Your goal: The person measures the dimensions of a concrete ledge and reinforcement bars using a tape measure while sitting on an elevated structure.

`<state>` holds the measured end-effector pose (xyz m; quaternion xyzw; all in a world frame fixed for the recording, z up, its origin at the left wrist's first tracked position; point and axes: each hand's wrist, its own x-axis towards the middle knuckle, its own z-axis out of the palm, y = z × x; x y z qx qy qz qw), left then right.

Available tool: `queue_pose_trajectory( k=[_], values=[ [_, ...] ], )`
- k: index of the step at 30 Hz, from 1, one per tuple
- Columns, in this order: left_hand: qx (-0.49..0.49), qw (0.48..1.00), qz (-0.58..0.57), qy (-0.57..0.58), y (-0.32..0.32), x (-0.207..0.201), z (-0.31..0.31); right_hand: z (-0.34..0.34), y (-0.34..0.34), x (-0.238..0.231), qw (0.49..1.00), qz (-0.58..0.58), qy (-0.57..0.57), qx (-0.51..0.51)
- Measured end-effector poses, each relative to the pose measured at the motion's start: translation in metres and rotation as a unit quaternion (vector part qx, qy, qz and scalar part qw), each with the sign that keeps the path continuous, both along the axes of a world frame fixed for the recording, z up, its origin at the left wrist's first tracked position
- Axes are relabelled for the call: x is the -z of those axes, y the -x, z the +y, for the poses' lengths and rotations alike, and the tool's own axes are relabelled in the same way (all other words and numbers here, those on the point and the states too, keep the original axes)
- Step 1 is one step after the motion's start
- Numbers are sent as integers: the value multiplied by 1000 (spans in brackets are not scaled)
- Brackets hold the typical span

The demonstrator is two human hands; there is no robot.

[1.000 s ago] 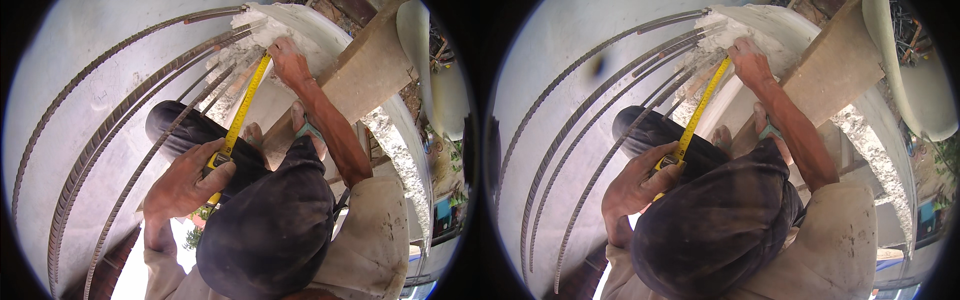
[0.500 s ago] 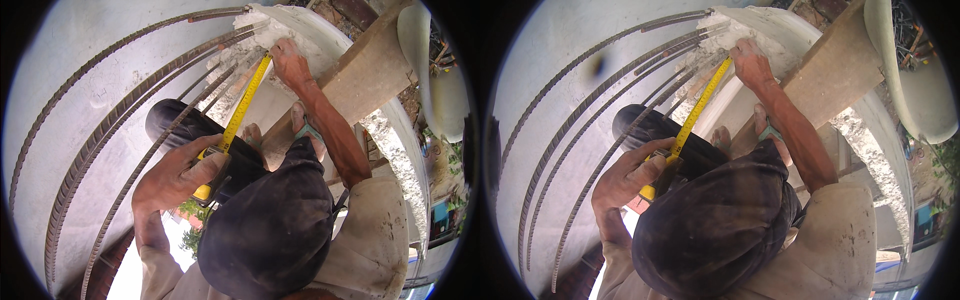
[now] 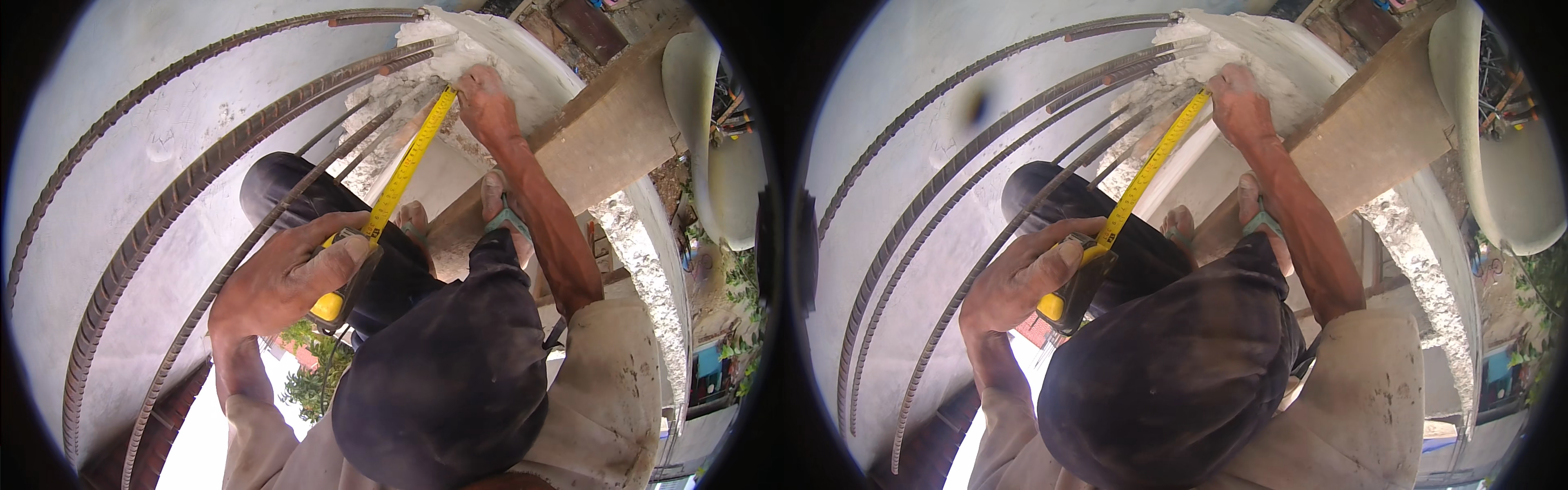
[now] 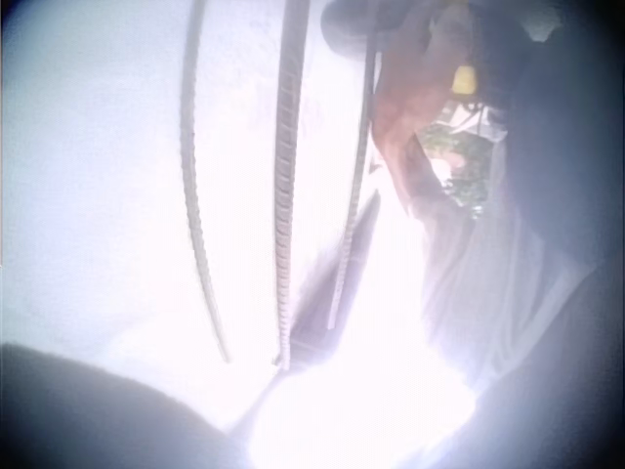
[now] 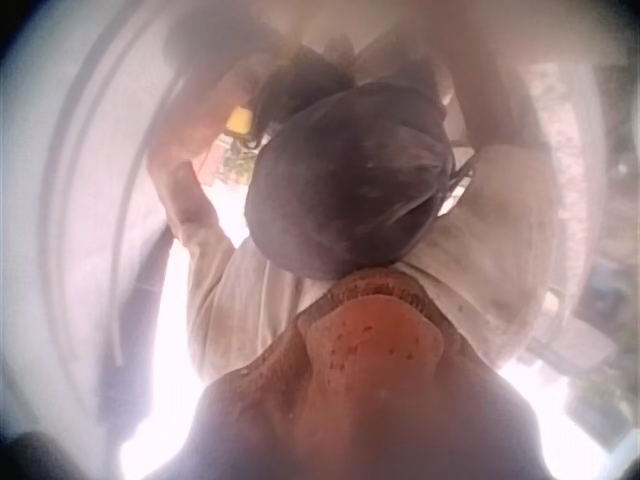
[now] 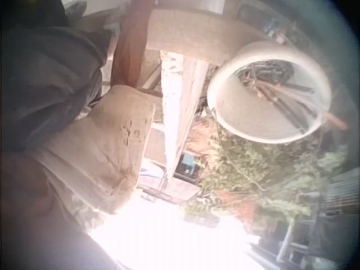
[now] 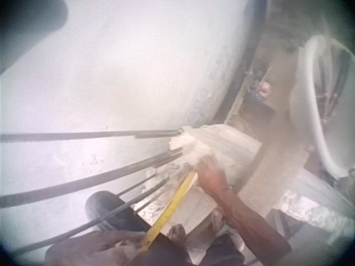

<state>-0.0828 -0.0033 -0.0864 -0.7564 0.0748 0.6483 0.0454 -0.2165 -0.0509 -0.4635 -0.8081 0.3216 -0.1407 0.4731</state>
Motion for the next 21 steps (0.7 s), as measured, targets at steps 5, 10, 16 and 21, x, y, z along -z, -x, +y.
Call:
queue_pose_trajectory(
  k=[5, 10, 16, 21],
  values=[
    [15, 999, -15, -26, 2, 1, 5, 0, 1, 3, 1000, 11, 3, -9],
    [18, 999, -22, -26, 0, 3, 13, -2, 1, 0, 1000, -3, 8, 1],
    [-3, 999, 7, -34, 1, 5, 12, -3, -1, -2, 1000, -2, 5, -4],
    [-21, 1000, 15, -9, 4, 3, 20, -5, 2, -3, 1000, -5, 0, -3]
  ],
)
